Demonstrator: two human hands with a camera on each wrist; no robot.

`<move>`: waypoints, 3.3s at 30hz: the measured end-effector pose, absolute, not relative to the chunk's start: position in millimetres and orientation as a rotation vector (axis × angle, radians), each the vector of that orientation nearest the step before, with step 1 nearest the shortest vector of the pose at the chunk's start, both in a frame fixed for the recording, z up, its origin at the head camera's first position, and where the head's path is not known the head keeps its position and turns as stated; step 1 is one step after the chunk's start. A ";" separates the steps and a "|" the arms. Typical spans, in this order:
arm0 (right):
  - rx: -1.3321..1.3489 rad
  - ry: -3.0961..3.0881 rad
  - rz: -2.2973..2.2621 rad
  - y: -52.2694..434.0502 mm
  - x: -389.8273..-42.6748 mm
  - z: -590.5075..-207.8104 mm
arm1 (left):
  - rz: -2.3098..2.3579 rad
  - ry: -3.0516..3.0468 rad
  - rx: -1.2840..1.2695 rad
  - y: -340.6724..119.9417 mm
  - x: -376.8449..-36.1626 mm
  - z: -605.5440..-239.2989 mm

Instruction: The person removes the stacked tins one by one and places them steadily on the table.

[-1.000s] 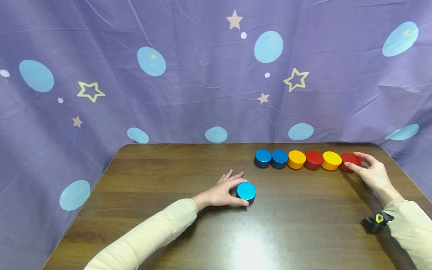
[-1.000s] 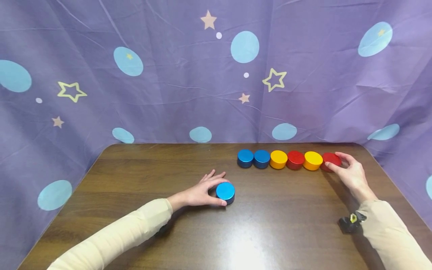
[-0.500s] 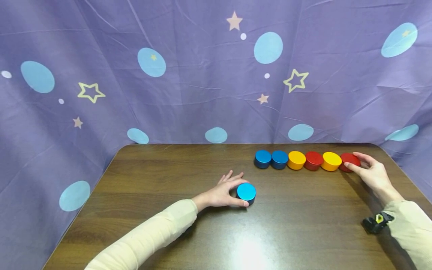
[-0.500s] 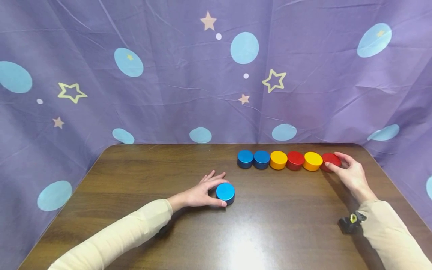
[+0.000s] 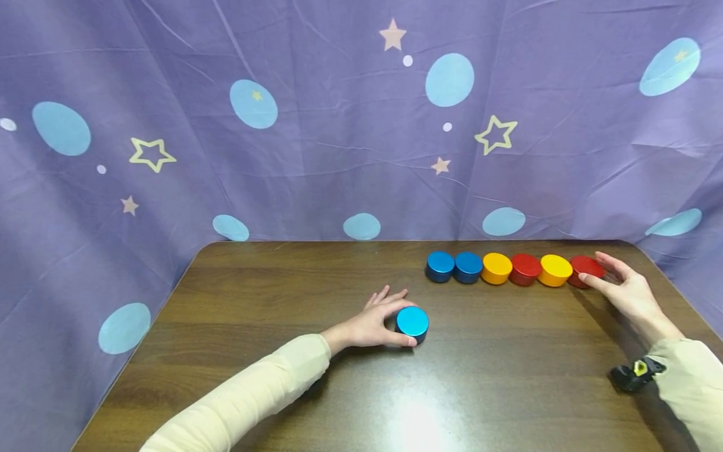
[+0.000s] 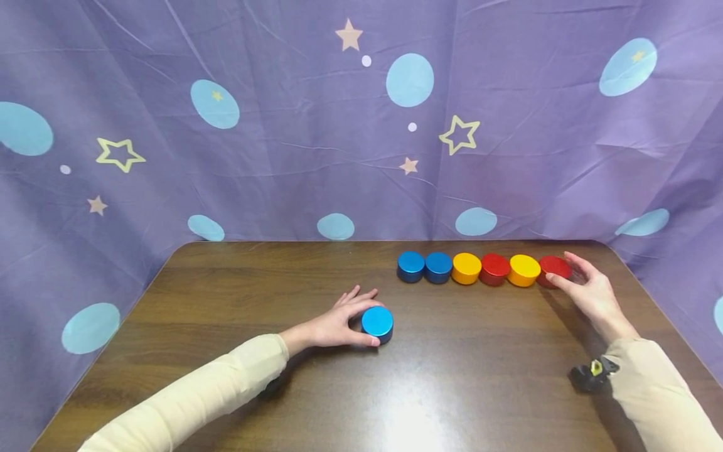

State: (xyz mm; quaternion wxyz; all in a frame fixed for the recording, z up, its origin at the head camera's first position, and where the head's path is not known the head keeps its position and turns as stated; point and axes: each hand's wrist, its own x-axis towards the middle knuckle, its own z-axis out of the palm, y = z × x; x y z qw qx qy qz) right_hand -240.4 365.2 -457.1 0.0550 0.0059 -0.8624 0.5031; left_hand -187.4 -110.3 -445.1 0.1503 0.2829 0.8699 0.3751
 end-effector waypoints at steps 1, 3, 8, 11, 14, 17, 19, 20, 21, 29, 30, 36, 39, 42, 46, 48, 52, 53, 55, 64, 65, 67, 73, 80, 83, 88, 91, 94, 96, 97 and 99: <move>0.011 -2.636 1.502 365.6 -239.6 -456.1 | 1.078 2.500 0.814 -110.3 -187.3 -445.0; 0.009 -2.660 1.463 366.1 -238.0 -454.2 | 1.081 2.508 0.814 -110.6 -186.7 -444.7; 0.004 -2.652 1.454 366.1 -230.8 -450.7 | 1.084 2.517 0.812 -110.6 -185.3 -445.6; 0.011 -2.644 1.434 364.2 -224.9 -448.7 | 1.083 2.528 0.820 -109.7 -185.2 -445.6; 0.046 -2.630 1.426 360.8 -219.4 -446.3 | 1.080 2.573 0.856 -109.0 -186.3 -444.0; 0.081 -2.606 1.469 355.6 -213.4 -444.6 | 1.087 2.623 0.875 -108.9 -187.8 -441.5; 0.119 -2.599 1.479 351.1 -209.2 -443.5 | 1.112 2.651 0.864 -109.1 -188.3 -440.1; 0.138 -2.593 1.507 348.6 -207.0 -443.2 | 1.131 2.661 0.852 -109.3 -188.6 -439.4; 0.166 -2.591 1.512 346.1 -205.1 -442.8 | 1.150 2.668 0.834 -109.5 -189.0 -438.7; 0.411 -2.589 1.415 325.1 -195.8 -442.1 | 1.258 2.700 0.713 -111.9 -196.1 -433.1; 0.439 -2.602 1.392 323.1 -195.0 -442.1 | 1.264 2.699 0.702 -112.0 -197.3 -432.2; 0.566 -2.666 1.137 312.1 -189.1 -441.9 | 1.288 2.716 0.684 -111.4 -204.3 -429.9; 0.623 -2.653 1.027 307.5 -186.0 -442.1 | 1.292 2.726 0.683 -110.3 -208.8 -430.1; 0.677 -2.643 0.953 304.1 -182.7 -441.5 | 1.311 2.720 0.665 -109.6 -214.5 -430.2; 0.707 -2.645 0.892 298.4 -178.3 -440.7 | 1.332 2.711 0.649 -109.5 -222.7 -430.3; 0.718 -2.635 0.865 294.9 -176.6 -439.8 | 1.333 2.722 0.641 -109.4 -226.8 -430.4; 0.745 -2.618 0.767 289.2 -174.6 -436.5 | 1.303 2.764 0.615 -108.6 -234.9 -430.2; 0.753 -2.620 0.719 288.2 -174.2 -436.0 | 1.291 2.775 0.611 -108.4 -236.9 -430.2; 0.762 -2.634 0.615 286.6 -172.9 -435.7 | 1.265 2.785 0.598 -108.1 -240.5 -430.3; 0.681 -2.821 0.382 280.0 -161.0 -438.4 | 1.117 2.849 0.586 -108.3 -257.6 -433.2; 0.669 -2.835 0.366 279.7 -160.2 -438.5 | 1.107 2.851 0.587 -107.7 -259.1 -433.2; 0.654 -2.854 0.337 279.5 -159.0 -439.1 | 1.095 2.850 0.589 -106.0 -261.9 -433.8; 0.623 -2.878 0.323 278.5 -157.8 -441.0 | 1.079 2.841 0.569 -99.4 -267.7 -436.7; 0.633 -2.874 0.325 275.2 -159.4 -440.4 | 1.062 2.866 0.568 -93.3 -268.7 -438.9; 0.634 -2.880 0.323 274.1 -159.9 -440.2 | 1.033 2.882 0.569 -91.0 -268.1 -439.4; 0.633 -2.895 0.319 272.5 -160.3 -440.9 | 0.947 2.907 0.522 -86.6 -267.6 -437.5; 0.632 -2.898 0.323 271.6 -159.6 -441.4 | 0.885 2.917 0.488 -83.8 -267.6 -436.1; 0.625 -2.898 0.327 271.0 -158.5 -440.9 | 0.847 2.919 0.462 -81.4 -267.2 -434.0; 0.622 -2.899 0.329 270.5 -157.9 -440.3 | 0.823 2.920 0.450 -80.2 -266.4 -432.7; 0.622 -2.899 0.329 270.2 -157.7 -440.3 | 0.812 2.918 0.444 -79.6 -266.0 -432.2; 0.623 -2.898 0.330 269.7 -157.3 -440.3 | 0.785 2.914 0.434 -78.6 -265.5 -431.2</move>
